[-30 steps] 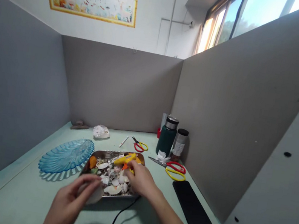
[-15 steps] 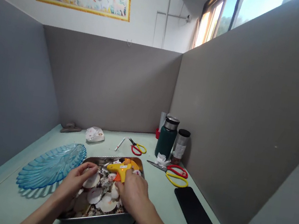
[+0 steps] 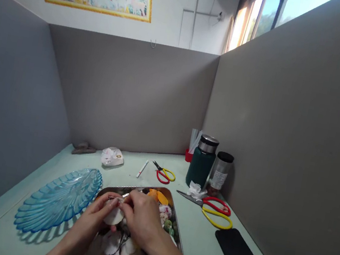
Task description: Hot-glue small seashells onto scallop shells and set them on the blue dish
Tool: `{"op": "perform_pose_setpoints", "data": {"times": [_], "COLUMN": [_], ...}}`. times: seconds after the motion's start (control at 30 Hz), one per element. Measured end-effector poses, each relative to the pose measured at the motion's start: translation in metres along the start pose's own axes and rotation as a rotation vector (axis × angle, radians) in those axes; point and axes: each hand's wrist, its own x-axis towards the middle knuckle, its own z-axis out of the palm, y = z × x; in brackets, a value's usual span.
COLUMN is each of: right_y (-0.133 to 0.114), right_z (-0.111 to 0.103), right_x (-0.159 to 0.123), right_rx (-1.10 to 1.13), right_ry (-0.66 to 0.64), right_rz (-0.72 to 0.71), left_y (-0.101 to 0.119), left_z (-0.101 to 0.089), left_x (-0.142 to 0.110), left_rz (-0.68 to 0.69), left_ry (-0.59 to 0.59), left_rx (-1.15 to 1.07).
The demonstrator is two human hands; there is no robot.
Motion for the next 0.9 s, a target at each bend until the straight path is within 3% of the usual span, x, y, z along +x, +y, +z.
{"op": "perform_pose_setpoints", "data": {"times": [0.3, 0.57, 0.9], "right_y": [0.007, 0.007, 0.011], "right_z": [0.003, 0.004, 0.008], "right_x": [-0.003, -0.003, -0.004], "right_rx": [0.361, 0.363, 0.484], "right_ry": [-0.067, -0.017, -0.082], "right_rz": [0.06, 0.122, 0.204], "left_y": [0.002, 0.001, 0.003], "left_z": [-0.003, 0.0, 0.0], "left_x": [-0.011, -0.014, -0.014], "left_rz": [0.024, 0.016, 0.002], "left_ry": [-0.003, -0.044, -0.009], "left_rx": [0.043, -0.017, 0.008]}}
